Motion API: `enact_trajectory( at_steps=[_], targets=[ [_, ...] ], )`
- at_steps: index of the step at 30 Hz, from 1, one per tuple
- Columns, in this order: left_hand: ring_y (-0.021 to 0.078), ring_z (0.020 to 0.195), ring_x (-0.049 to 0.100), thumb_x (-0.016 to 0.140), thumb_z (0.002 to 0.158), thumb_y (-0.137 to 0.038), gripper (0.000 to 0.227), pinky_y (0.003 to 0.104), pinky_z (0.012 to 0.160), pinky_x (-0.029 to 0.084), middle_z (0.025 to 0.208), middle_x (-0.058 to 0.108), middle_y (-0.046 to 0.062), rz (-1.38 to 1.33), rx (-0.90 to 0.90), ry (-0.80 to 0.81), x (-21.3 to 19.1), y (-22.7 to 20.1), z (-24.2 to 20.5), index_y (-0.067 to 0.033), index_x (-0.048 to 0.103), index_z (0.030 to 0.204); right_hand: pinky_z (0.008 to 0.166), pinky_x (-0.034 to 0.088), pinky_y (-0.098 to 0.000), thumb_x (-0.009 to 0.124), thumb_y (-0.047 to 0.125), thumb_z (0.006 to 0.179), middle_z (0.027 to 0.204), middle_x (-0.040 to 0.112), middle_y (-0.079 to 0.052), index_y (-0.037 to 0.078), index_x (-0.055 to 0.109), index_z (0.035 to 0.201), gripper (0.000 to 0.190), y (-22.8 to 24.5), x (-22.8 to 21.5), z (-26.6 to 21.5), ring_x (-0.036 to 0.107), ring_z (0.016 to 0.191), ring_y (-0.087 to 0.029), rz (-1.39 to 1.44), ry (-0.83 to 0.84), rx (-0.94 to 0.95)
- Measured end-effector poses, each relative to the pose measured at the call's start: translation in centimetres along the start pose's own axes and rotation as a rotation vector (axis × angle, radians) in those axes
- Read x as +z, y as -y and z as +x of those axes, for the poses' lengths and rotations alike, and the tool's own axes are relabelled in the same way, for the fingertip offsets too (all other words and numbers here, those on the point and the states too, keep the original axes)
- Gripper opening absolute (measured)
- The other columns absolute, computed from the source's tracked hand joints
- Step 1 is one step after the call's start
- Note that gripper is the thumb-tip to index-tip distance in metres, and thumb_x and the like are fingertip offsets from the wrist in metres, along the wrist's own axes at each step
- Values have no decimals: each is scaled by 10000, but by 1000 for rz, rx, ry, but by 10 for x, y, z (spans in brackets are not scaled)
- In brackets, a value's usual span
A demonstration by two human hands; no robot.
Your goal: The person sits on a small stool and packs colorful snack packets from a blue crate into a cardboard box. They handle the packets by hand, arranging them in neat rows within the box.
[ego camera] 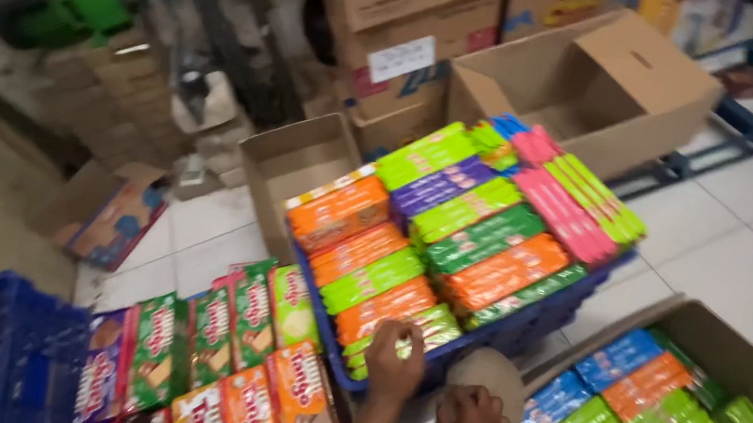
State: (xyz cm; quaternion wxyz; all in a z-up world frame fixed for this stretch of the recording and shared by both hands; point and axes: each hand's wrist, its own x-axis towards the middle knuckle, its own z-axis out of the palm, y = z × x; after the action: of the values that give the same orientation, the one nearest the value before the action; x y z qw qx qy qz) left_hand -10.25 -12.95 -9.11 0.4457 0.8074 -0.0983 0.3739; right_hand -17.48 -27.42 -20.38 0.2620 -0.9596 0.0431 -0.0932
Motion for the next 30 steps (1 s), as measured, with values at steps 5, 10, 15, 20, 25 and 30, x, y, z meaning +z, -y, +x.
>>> enact_trajectory(
  at_steps=[5,10,15,20,25,30],
  targets=[
    [275,891,646,670,905,-110,86,384,823,517,933,649,83,192,-19,-64,-45,81,100,-65,672,978,737,486,-560,659,457,771,997,657,22,320,727,916,211,13,15,6,604,976,-331,-302,-47,-87],
    [395,1330,523,716,848,-363,674,576,1041,463,1457,538,191,595,-51,346,-38,189,169,-82,551,1438,741,475,-557,636,467,768,959,665,13,291,733,860,221,14,14,14,631,989,-331,-403,-50,-5],
    [372,1343,443,788,810,-488,872,562,1022,425,1491,456,149,825,-46,691,-21,232,191,-87,434,1498,719,479,-555,648,478,721,930,665,27,321,741,854,226,9,15,20,630,965,-324,-444,-94,14],
    [347,1165,524,882,679,-486,879,491,921,468,1272,550,148,863,84,599,-11,246,196,-74,540,1377,783,497,-537,647,519,759,971,681,33,361,758,906,243,20,6,25,641,1010,-307,-473,39,82],
    [431,1131,530,925,667,-278,744,555,859,535,1271,486,216,707,-12,724,-8,251,210,-5,563,1258,729,472,-542,651,495,760,908,665,33,314,755,830,220,23,8,26,629,946,-321,-442,-61,20],
    [403,1154,520,899,678,-331,774,529,918,503,1275,524,202,683,-106,765,-20,228,221,-36,554,1305,718,457,-529,645,479,746,885,655,27,308,747,813,210,23,8,29,629,934,-307,-460,-110,15]
  ],
)
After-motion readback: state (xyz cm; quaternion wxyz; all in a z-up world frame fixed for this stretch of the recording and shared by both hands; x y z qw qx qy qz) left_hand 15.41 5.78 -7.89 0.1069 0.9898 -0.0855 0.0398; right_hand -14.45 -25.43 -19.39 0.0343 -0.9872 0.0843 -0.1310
